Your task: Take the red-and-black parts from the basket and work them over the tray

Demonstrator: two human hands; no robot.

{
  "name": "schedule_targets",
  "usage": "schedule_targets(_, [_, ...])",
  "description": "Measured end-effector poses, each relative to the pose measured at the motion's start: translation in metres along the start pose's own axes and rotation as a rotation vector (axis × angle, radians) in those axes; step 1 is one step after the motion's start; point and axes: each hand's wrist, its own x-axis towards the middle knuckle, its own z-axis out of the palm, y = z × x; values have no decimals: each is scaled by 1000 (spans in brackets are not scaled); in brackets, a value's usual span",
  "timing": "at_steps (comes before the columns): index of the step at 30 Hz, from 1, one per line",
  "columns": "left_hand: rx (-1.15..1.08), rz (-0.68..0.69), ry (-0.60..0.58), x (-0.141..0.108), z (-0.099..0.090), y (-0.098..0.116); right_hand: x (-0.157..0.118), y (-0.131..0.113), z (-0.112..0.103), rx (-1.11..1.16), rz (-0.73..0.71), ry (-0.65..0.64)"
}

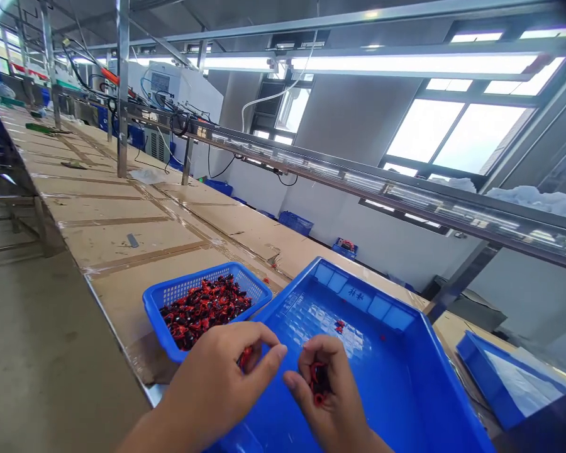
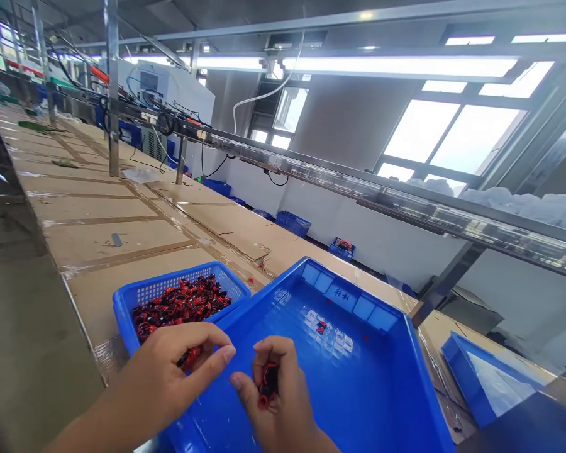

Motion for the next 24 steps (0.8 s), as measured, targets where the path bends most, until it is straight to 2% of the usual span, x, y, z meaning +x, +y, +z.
schedule_targets(3, [-107,177,80,-10,15,12,4,-9,-6,9,5,-18])
schedule_targets(5, [-122,272,122,-13,17,15,6,-10,-9,-8,-12,-29])
schedule_targets(10, [-7,418,95,-17,13,18,6,6,-12,-130,-77,-7])
schedule_targets(14, [58,430,90,-18,22,14,3,13,-11,-181,-85,2])
schedule_targets(19, [133,418,188,-15,35,15,1,1,-6,-218,76,-24])
schedule_targets(24, [162,447,177,-10,39,21,1,-6,-6,-213,170,-50])
